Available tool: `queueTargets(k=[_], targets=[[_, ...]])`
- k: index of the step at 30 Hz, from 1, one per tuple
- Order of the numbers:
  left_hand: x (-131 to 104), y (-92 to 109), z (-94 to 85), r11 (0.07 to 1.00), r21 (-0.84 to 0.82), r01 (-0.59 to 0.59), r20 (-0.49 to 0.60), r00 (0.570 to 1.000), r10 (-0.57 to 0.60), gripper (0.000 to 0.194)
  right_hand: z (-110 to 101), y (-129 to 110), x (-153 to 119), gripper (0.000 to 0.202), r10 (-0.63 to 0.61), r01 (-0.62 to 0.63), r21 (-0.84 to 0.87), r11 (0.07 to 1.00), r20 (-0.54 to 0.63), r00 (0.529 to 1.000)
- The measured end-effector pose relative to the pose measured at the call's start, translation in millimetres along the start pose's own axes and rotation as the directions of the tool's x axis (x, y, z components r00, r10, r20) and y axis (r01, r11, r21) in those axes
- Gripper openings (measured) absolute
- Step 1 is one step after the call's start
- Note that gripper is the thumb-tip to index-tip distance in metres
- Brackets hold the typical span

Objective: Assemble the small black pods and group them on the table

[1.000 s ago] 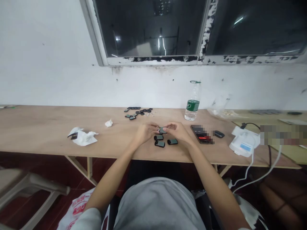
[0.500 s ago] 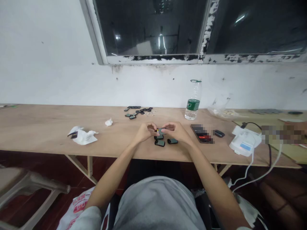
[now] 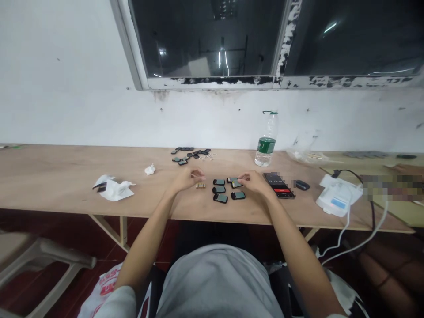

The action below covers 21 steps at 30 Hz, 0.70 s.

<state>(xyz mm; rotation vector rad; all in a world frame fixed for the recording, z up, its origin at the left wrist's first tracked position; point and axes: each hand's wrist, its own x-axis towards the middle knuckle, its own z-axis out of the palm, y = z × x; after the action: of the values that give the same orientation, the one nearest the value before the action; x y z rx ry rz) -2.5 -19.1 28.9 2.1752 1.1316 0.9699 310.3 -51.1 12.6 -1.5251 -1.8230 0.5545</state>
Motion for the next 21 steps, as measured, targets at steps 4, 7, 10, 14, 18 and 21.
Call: queueTargets(k=[4,7,10,14,18,21], targets=[[-0.3,-5.5,-4.3,0.998,0.042,0.041,0.051,0.998,-0.043,0.036,9.7,5.5,4.1,0.016,0.051,-0.052,0.025,0.998,0.036,0.998],[-0.6,-8.6,-5.6,0.993,0.084,0.083,0.116,0.989,-0.092,0.035,11.9,3.8,3.3,0.019,0.004,-0.004,0.007,1.0,0.064,0.998],[0.1,-15.0,-6.6,0.969,0.202,0.14,0.11,0.98,-0.164,0.034,5.5,-1.4,-1.3,0.022,-0.012,0.015,-0.096,0.995,0.037,0.999],[1.4,-25.6,-9.4,0.92,0.361,0.153,0.14,0.967,-0.215,0.031,-6.2,-4.3,-6.9,0.02,-0.011,0.034,-0.223,0.974,0.101,0.995],[2.7,-32.8,-11.7,0.878,0.445,0.175,0.15,0.952,-0.266,0.037,-12.1,-0.2,-7.6,0.014,-0.027,0.09,-0.215,0.972,0.282,0.959],[3.6,-35.2,-11.9,0.871,0.461,0.171,0.158,0.95,-0.27,0.033,-13.3,2.4,-6.6,0.016,0.003,0.082,-0.211,0.974,0.377,0.926]])
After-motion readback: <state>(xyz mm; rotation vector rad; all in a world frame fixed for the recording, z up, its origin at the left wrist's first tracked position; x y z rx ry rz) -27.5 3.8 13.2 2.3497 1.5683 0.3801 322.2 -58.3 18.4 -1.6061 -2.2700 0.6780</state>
